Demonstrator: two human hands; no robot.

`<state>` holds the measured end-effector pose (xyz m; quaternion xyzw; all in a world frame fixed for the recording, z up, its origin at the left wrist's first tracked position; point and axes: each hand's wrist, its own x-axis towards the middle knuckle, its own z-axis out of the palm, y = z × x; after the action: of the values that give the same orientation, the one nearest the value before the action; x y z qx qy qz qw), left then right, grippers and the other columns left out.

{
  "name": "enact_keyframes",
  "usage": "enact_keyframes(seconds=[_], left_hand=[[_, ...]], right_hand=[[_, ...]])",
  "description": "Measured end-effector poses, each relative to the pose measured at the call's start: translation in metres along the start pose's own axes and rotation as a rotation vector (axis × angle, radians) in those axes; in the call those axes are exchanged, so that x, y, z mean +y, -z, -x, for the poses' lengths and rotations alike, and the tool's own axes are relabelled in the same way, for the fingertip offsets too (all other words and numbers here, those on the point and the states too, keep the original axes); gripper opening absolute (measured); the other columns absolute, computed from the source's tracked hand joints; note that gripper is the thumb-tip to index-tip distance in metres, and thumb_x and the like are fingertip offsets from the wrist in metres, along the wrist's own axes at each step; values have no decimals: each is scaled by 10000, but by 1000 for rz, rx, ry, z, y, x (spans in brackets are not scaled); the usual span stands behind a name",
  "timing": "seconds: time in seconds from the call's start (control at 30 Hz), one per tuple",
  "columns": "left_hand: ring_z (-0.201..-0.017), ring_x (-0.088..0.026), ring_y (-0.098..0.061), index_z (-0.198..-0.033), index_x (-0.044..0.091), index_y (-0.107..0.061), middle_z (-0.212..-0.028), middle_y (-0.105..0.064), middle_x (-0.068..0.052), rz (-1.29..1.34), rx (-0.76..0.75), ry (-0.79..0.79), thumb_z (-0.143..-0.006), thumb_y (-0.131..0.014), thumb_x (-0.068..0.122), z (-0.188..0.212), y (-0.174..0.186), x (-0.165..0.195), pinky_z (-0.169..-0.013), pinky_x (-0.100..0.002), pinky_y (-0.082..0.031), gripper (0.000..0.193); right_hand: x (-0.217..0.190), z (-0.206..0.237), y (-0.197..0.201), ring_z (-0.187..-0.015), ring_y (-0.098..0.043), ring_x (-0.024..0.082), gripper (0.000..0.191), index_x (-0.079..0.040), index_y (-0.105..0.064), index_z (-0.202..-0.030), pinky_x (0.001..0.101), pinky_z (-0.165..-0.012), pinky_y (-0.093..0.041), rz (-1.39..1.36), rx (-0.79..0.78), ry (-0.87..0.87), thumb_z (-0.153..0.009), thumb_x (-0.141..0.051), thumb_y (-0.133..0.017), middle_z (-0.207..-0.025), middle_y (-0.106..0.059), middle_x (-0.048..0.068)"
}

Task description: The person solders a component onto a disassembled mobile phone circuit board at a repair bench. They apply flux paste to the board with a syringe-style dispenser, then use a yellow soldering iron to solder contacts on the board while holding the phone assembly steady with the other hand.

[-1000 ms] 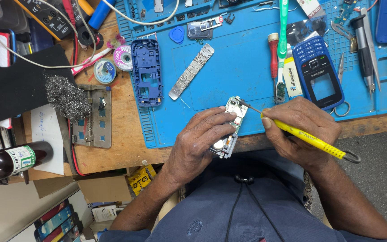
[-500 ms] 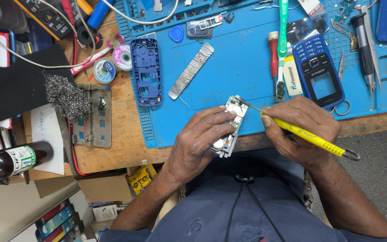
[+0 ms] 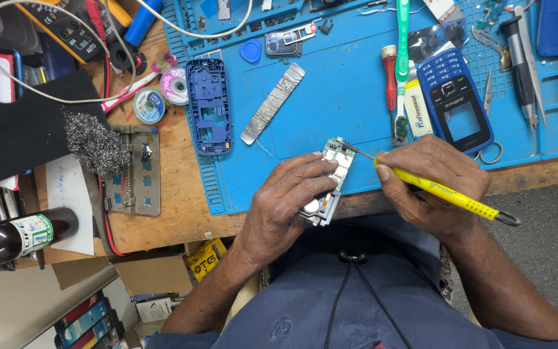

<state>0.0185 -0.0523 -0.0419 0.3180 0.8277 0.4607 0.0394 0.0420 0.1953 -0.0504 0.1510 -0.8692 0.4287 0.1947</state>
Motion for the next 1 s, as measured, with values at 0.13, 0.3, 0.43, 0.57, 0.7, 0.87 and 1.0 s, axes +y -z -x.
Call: enact_keyframes(seconds=[0.13, 0.3, 0.43, 0.57, 0.7, 0.87, 1.0], left_hand=[[-1377, -279, -597, -1183, 109, -692, -1373, -677, -28, -22, -1, 15, -803, -763, -62, 0, -2, -1, -1137, -398, -548, 423], [-1370, -277, -595, -1179, 111, -695, -1370, -679, -27, -29, 5, 20, -798, -774, -48, 2, -4, -2, -1128, -394, -550, 420], [-1370, -276, -596, -1178, 112, -695, -1368, -677, -26, -28, 5, 17, -798, -787, -35, 2, -3, -2, -1130, -392, -547, 417], [-1373, -277, -597, -1181, 118, -699, -1366, -678, -24, -35, -1, 19, -783, -785, -50, 1, -2, -1, -1131, -389, -547, 441], [-1368, -283, -591, -1178, 117, -699, -1362, -673, -24, -31, -7, 18, -750, -790, -55, 0, -3, 1, -1123, -397, -542, 469], [-1374, -281, -593, -1175, 122, -705, -1367, -674, -18, -27, -20, 28, -756, -779, -71, 0, -2, 2, -1123, -390, -549, 467], [-1374, -273, -593, -1174, 126, -704, -1364, -676, -12, -23, -14, 26, -783, -783, -57, 1, -3, 1, -1125, -391, -549, 439]], right_hand=[[-1, -2, 0, -787, -730, 182, 121, -35, -720, -1016, 279, -681, -566, 1, -8, 2, -936, 5, -802, -912, -737, 77], [0, -3, -1, -765, -725, 173, 123, -37, -722, -1018, 276, -680, -559, -15, -18, -3, -935, 8, -801, -911, -736, 79], [0, -4, -1, -785, -720, 178, 122, -35, -725, -1016, 272, -667, -554, -23, -17, -6, -930, 9, -801, -901, -734, 80], [0, -4, -1, -754, -721, 162, 117, -29, -723, -1023, 266, -664, -554, -55, -16, -25, -939, 7, -795, -908, -733, 79], [0, -4, 1, -765, -719, 170, 113, -30, -722, -1012, 268, -664, -554, -45, -15, -21, -937, 7, -797, -902, -731, 76], [0, -2, 4, -767, -724, 175, 114, -37, -720, -1019, 275, -693, -568, -18, -3, -5, -945, 9, -794, -923, -737, 74], [0, -2, 3, -777, -727, 179, 118, -31, -722, -1014, 275, -682, -567, -11, -7, -6, -937, 14, -799, -905, -733, 76]])
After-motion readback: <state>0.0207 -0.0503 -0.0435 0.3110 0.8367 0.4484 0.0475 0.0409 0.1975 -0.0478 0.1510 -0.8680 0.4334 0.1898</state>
